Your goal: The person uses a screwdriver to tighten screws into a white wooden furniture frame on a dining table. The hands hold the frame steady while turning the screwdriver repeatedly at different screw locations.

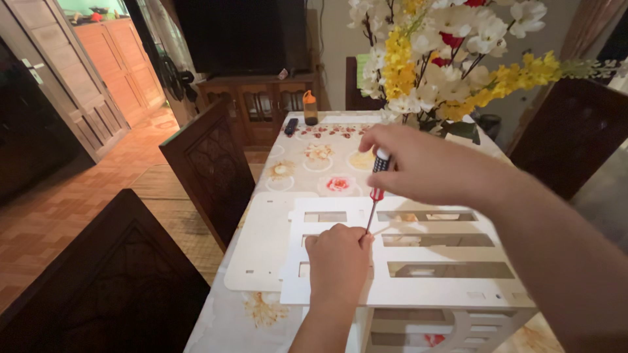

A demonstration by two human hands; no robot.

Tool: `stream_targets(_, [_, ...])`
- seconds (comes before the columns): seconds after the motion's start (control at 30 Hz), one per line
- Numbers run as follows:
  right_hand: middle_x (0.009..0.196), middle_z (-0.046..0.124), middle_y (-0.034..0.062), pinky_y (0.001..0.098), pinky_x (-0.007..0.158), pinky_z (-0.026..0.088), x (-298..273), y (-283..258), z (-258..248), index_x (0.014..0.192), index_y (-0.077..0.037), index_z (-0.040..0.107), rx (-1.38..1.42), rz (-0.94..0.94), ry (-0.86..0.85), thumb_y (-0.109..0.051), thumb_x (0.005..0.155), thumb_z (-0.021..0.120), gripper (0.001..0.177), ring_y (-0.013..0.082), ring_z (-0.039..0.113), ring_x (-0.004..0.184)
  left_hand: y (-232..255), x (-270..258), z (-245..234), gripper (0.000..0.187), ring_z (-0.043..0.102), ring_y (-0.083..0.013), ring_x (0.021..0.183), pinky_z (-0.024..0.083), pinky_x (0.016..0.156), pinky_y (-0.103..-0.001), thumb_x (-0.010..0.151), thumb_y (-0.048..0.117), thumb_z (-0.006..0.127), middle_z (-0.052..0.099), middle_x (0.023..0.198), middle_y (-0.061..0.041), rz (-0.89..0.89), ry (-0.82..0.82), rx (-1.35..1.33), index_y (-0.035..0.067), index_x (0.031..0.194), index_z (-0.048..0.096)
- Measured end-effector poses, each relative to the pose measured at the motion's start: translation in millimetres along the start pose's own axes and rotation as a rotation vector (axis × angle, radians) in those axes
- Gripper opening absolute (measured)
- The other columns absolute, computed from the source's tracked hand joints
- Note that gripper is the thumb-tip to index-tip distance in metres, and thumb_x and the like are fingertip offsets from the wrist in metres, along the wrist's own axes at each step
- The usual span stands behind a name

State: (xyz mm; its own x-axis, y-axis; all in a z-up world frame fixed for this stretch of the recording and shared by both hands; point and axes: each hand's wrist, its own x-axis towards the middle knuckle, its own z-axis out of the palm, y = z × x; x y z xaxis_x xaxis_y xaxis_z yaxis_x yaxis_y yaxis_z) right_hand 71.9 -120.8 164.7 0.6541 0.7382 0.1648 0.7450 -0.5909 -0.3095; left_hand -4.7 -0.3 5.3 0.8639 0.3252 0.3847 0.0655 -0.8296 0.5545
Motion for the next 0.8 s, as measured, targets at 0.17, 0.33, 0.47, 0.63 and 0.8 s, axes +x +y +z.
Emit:
stream_targets(0.17, [0.104, 0.076, 0.0028, 0.0356, 0.084, 0.056, -8, -7, -15, 0.13, -0.019, 0.067, -0.016, 0.232, -0.021, -0.021, 0.091, 0.069, 0.039, 0.0189, 0.072, 0.094, 1, -1, -1, 0.024, 0.067, -0.0324, 0.075, 0.04, 0.085, -0.05, 0.093, 0.032, 0.067, 0.069, 0.074, -0.011, -0.002, -0.015, 0.025, 0.014, 0.081, 0.079])
stream_targets(0.33, [0.105, 0.076, 0.0076, 0.04, 0.079, 0.056, -15, -8, -12, 0.126, -0.016, 0.071, -0.127, 0.052, 0.124, -0.028, 0.088, 0.067, 0.04, 0.0239, 0.072, 0.089, 2, -4, -1, 0.024, 0.067, -0.0324, 0.075, 0.041, 0.084, -0.05, 0.091, 0.03, 0.068, 0.069, 0.075, -0.011, 0.019, 0.036, 0.026, 0.013, 0.079, 0.079])
stream_targets(0.47, [0.09, 0.074, 0.0143, 0.0458, 0.073, 0.054, -12, -18, 0, 0.105, -0.011, 0.077, -0.308, 0.095, 0.234, -0.048, 0.085, 0.064, 0.044, 0.0339, 0.07, 0.082, 2, -4, -3, 0.023, 0.067, -0.0316, 0.075, 0.041, 0.084, -0.049, 0.091, 0.03, 0.068, 0.07, 0.075, -0.01, 0.038, 0.062, 0.033, 0.013, 0.08, 0.079])
stream_targets(0.63, [0.069, 0.07, 0.0102, 0.0455, 0.066, 0.052, -12, -35, 12, 0.082, -0.015, 0.079, -0.506, 0.299, 0.254, -0.063, 0.098, 0.043, 0.062, 0.034, 0.069, 0.074, 2, -1, -5, 0.024, 0.069, -0.0301, 0.073, 0.041, 0.086, -0.047, 0.091, 0.034, 0.069, 0.072, 0.073, -0.009, -0.013, -0.006, 0.036, 0.015, 0.083, 0.081])
stream_targets(0.8, [0.065, 0.066, 0.01, 0.0446, 0.061, 0.055, -14, -34, 15, 0.07, -0.01, 0.074, -0.597, 0.368, 0.161, -0.074, 0.103, 0.033, 0.083, 0.0321, 0.07, 0.067, 1, -1, -3, 0.026, 0.069, -0.03, 0.071, 0.043, 0.079, -0.048, 0.092, 0.04, 0.07, 0.072, 0.074, -0.008, 0.017, -0.002, 0.129, 0.017, 0.086, 0.081])
